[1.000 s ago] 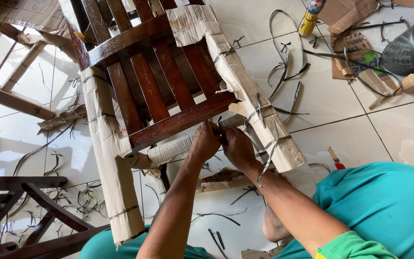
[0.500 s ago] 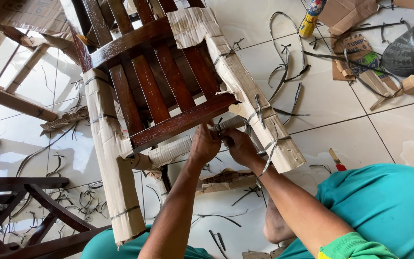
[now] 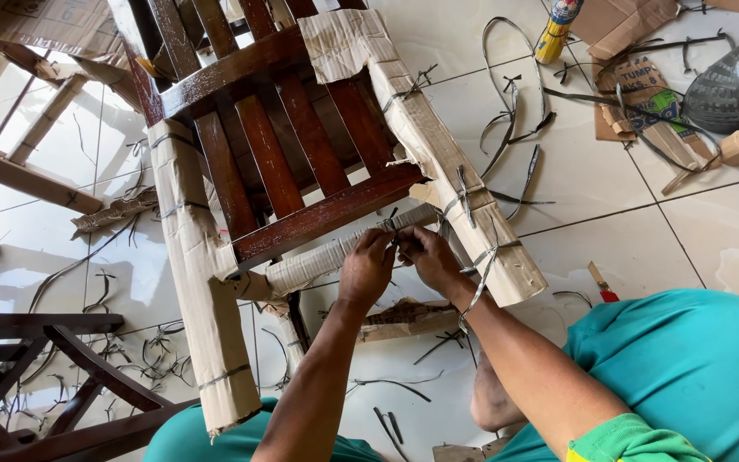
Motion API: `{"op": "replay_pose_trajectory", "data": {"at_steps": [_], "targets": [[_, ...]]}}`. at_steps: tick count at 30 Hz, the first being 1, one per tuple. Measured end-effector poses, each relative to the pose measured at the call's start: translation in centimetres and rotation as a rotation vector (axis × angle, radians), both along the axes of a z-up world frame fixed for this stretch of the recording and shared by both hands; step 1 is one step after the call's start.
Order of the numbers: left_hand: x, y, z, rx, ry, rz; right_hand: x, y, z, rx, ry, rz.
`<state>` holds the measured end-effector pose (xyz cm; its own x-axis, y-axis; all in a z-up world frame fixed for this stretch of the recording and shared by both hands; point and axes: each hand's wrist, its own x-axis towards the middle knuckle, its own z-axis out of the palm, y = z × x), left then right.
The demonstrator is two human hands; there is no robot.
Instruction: The person sits on the floor and repairs a wooden chair by wrapping a cardboard tube around a leg and securing it with wire. They use a utility knife to cut the wire and tie it tightly around the cardboard and chair leg.
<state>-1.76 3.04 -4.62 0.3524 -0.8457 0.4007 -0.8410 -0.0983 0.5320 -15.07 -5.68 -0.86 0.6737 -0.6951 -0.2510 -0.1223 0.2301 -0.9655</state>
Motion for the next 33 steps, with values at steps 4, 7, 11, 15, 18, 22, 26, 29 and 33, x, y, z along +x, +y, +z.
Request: {"op": "replay_pose_trajectory", "data": {"at_steps": [4, 7, 11, 15, 18, 22, 26, 29, 33], "targets": [[0.0, 0.2, -1.2, -0.029, -0.171, 0.064, 0.3, 0.0, -1.1, -0.007, -0.019, -0.040], [-0.6, 0.5, -0.6, -0.029, -0.096, 0.072, 0.4, 0.0, -1.8, -0.019, -0.019, -0.050], [-0.4, 0.7, 0.1, -0.001, -0.004, 0.071, 0.5, 0.1, -2.4, -0.087, 0.011, -0.054], [-0.1, 0.3, -1.4, 0.005, -0.023, 0.025, 0.4, 0.4, -2.7, -0.250, 0.087, -0.111], [-0.4, -0.2, -0.8, 0.012, -0.127, 0.049, 0.6, 0.4, -3.3, -0.459, 0.147, -0.136], [-1.0, -0.4, -0.1, 0.047, -0.216, 0.108, 0.6, 0.5, -3.8, -0.637, 0.186, -0.138], [-0.1, -1.0, -0.6, 0.108, -0.172, 0.138, -0.1, -0.1, -6.1, -0.717, 0.302, -0.068], [0.8, -1.7, -1.5, 0.135, -0.090, 0.139, 0.0, -0.1, -5.3, -0.933, 0.518, 0.137], [1.8, -2.6, -2.1, 0.176, -0.050, 0.157, 0.5, -1.3, -5.9, -1.203, 0.723, 0.316]]}}
